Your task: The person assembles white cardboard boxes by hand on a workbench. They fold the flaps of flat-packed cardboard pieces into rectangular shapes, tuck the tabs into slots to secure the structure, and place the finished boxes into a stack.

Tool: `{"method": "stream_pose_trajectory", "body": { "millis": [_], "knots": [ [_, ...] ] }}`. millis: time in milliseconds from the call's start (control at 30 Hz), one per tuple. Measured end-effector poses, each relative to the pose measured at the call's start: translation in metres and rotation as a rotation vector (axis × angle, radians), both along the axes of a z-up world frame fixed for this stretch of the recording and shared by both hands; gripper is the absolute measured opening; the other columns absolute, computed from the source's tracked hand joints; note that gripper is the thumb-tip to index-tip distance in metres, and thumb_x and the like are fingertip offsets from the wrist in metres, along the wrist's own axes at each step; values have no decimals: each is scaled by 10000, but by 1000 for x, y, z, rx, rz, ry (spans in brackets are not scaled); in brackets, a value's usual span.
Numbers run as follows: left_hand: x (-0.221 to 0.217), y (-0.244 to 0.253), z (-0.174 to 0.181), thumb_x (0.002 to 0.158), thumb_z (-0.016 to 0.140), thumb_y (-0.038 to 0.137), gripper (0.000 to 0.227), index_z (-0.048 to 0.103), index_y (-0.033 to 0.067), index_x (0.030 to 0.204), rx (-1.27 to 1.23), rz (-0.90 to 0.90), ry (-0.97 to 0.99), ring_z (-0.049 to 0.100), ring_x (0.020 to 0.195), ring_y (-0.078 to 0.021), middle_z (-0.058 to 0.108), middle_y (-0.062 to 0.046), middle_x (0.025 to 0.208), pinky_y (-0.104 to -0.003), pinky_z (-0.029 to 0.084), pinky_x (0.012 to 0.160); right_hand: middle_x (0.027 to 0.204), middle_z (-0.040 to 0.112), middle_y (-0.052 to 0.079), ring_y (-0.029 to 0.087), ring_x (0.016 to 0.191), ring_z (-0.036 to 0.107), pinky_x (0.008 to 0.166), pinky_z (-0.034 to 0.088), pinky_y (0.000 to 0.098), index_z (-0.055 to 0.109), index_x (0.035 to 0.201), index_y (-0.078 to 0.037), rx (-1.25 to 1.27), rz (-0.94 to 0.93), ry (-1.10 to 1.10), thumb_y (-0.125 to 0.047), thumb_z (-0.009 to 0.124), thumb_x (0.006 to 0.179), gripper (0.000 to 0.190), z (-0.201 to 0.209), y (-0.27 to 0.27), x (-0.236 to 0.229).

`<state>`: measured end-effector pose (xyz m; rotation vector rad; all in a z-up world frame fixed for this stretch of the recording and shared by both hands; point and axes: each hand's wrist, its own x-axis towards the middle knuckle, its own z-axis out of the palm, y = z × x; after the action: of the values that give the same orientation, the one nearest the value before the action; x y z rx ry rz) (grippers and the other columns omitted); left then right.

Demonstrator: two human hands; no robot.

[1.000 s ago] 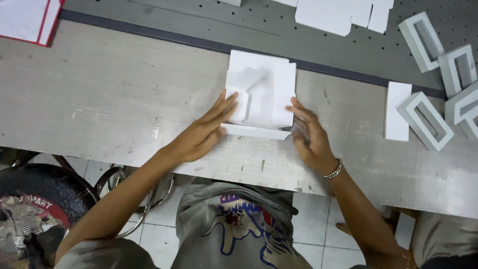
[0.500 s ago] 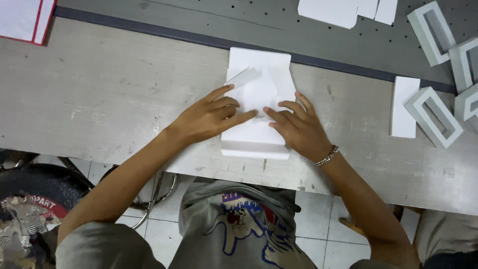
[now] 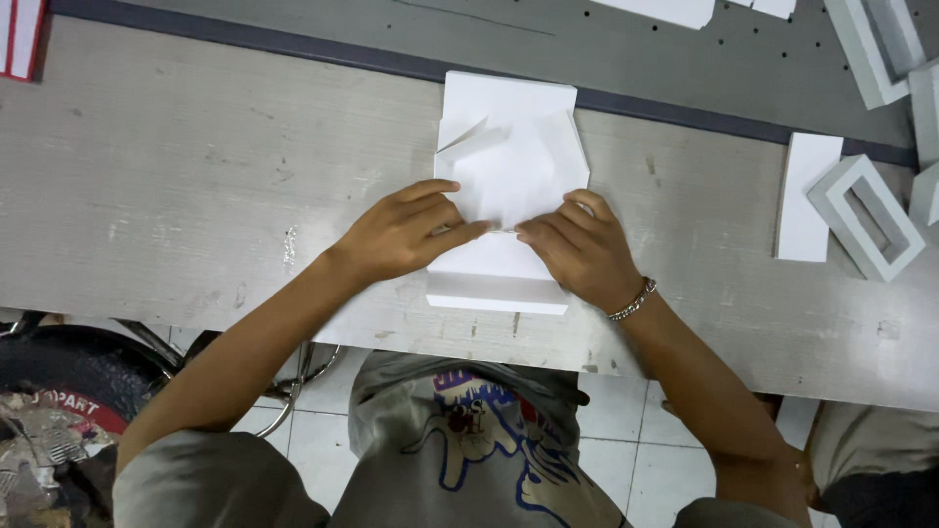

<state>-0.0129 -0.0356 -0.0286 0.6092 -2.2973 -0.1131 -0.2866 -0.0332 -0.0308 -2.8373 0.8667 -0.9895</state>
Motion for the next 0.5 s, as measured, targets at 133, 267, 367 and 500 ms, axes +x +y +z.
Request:
{"method": "stream_pose_trajectory", "body": {
  "millis": [133, 267, 367, 500],
  "knots": [
    [-1, 1, 1, 925, 691, -14, 177, 763, 73, 1061, -20, 15, 18, 665, 716, -148, 616, -29, 753, -392, 560, 1031, 756, 683, 34, 187, 682, 617, 965, 476, 437, 735, 952, -95, -42, -14, -35, -108, 736, 964, 17, 0, -1, 3],
    [-2, 1, -1, 929, 699, -12, 152, 766, 80, 1029, -64, 38, 13, 663, 712, -139, 608, -22, 744, -375, 567, 1021, 771, 690, 39, 191, 686, 612, 952, 482, 436, 735, 952, -90, -33, -16, -30, -112, 736, 962, 24, 0, 0, 3],
    [-3, 2, -1, 926, 698, -18, 145, 766, 72, 1016, -60, 43, 30, 662, 702, -139, 612, -27, 738, -374, 576, 1007, 768, 690, 37, 187, 690, 608, 939, 482, 436, 732, 954, -89, -32, -16, -38, -113, 731, 964, 26, 2, 0, 5],
    [-2, 1, -2, 932, 674, -37, 174, 766, 67, 1036, -40, 27, 35, 653, 706, -150, 603, -38, 744, -381, 563, 1021, 763, 700, 47, 185, 686, 604, 959, 463, 434, 737, 960, -84, -21, -1, -62, -86, 734, 956, 5, 1, 0, 6]
  ]
}}
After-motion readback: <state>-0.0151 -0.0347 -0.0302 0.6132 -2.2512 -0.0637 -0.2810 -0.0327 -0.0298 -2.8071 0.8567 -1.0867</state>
